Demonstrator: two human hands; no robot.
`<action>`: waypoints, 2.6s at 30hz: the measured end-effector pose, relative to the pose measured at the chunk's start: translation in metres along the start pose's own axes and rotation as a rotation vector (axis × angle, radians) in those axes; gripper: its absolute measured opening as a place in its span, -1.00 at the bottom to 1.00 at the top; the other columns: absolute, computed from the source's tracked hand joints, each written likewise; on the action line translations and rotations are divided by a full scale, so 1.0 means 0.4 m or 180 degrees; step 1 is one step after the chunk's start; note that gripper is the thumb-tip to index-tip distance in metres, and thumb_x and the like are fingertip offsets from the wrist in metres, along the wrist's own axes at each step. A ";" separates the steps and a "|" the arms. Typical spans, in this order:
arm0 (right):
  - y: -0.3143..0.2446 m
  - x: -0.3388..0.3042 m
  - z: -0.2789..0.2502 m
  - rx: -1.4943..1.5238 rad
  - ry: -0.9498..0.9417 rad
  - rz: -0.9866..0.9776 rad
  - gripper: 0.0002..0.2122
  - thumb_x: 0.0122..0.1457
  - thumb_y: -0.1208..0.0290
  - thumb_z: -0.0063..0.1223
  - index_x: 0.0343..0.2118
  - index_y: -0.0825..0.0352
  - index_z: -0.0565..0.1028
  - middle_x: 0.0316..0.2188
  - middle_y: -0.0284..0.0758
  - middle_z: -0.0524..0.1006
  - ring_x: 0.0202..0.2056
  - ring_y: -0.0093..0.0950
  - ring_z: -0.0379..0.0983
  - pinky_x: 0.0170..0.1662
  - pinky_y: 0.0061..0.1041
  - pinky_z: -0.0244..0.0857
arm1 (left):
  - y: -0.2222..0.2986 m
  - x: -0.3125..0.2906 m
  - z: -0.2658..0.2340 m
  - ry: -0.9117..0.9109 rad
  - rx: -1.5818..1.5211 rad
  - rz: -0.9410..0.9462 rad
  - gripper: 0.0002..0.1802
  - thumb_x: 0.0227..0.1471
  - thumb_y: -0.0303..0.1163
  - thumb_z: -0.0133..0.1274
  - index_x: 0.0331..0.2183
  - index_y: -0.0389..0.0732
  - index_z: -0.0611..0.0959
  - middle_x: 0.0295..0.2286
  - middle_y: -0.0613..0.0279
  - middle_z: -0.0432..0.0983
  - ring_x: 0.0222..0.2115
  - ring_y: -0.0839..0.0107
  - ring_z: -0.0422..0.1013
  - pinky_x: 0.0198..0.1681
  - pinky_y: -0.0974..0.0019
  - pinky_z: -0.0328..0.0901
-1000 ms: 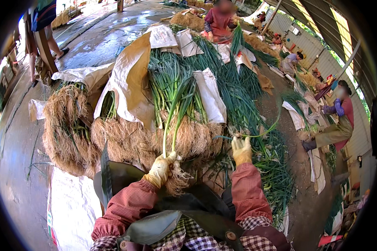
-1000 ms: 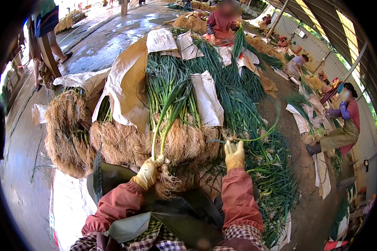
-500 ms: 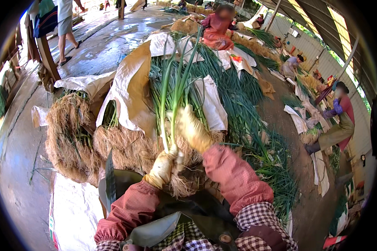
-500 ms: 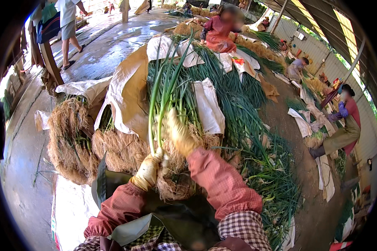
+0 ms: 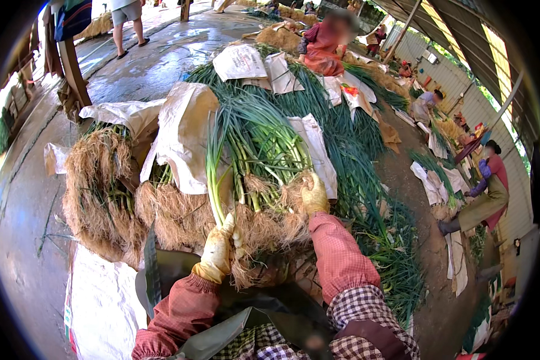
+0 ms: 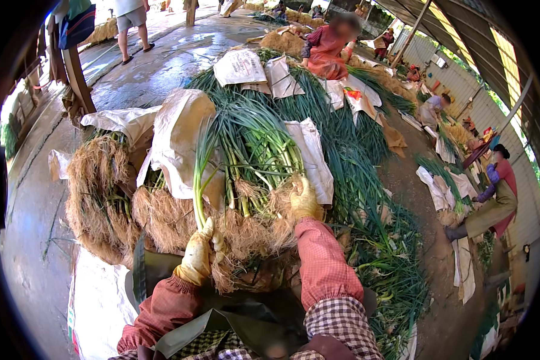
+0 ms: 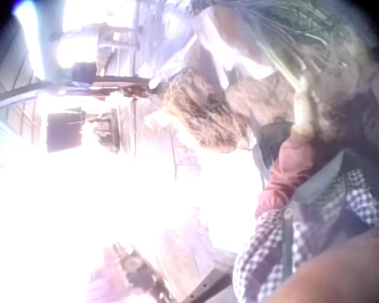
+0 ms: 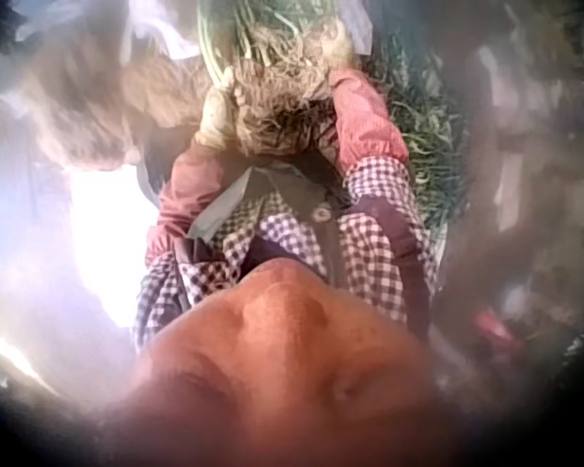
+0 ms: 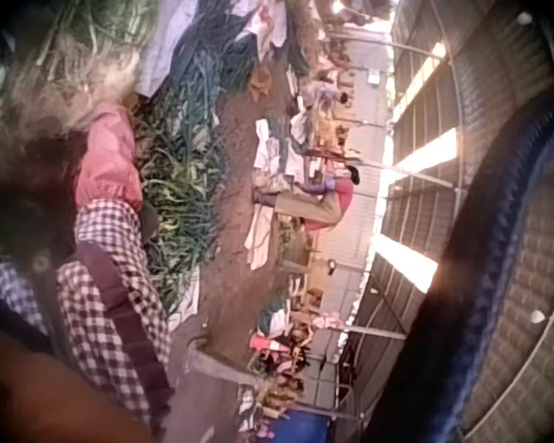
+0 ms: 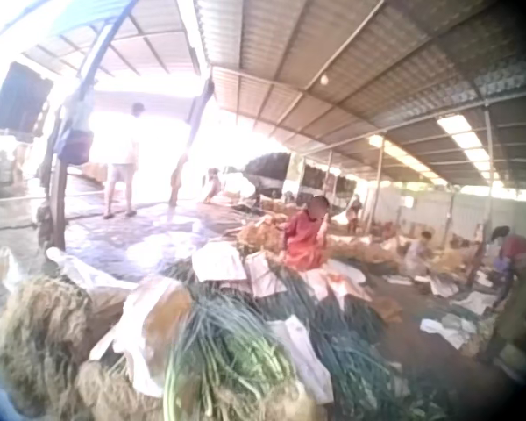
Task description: The person sorts and cleans green onions by hand, removing dry outer layers and roots while seated on the floor of an agricultural processing area.
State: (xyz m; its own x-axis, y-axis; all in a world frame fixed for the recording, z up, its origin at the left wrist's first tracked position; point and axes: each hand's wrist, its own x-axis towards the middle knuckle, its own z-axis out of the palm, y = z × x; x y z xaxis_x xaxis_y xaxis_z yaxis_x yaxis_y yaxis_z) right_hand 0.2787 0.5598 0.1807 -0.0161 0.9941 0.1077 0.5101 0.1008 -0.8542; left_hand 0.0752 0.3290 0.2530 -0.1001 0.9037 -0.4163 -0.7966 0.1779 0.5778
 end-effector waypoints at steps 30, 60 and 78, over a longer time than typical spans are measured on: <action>0.090 -0.437 -0.050 -0.3944 -0.4244 -0.0614 -0.73 -0.09 0.26 -0.01 -0.37 0.32 0.54 -0.41 -0.14 0.52 -0.32 -0.22 0.47 -0.27 -0.31 0.33 | -0.078 -0.041 -0.002 -0.0148 0.0345 -0.0570 -0.61 0.08 -0.10 -0.11 -0.62 -0.17 0.39 -0.79 0.33 0.20 -0.85 0.50 0.10 -0.82 0.44 0.02; -0.202 -0.180 0.200 0.1245 -0.1763 0.0695 -0.80 0.03 0.39 0.03 -0.33 0.41 0.44 -0.48 -0.32 0.50 -0.46 -0.57 0.41 -0.40 -0.61 0.31 | -0.047 0.045 -0.075 0.1068 0.0240 0.0685 -0.66 0.10 -0.22 -0.12 -0.18 -0.25 0.49 -0.30 0.20 0.46 -0.41 0.47 0.40 -0.56 0.51 0.25; -0.143 -0.282 -0.007 0.1179 -0.1061 0.0543 -0.58 0.03 0.13 0.07 -0.19 0.40 0.37 -0.35 -0.32 0.42 -0.45 -0.58 0.32 -0.50 -0.64 0.23 | -0.210 0.036 0.022 0.0090 0.0736 0.0469 -0.82 -0.02 -0.54 0.00 -0.29 -0.33 0.51 -0.47 0.27 0.47 -0.50 0.57 0.35 -0.43 0.50 0.28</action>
State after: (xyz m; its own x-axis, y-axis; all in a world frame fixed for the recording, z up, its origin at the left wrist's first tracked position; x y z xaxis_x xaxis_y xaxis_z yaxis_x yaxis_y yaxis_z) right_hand 0.2538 0.4416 0.2190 -0.2629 0.9506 -0.1649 0.1922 -0.1158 -0.9745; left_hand 0.1460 0.3304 0.2047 -0.2239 0.9158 -0.3335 -0.6154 0.1325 0.7770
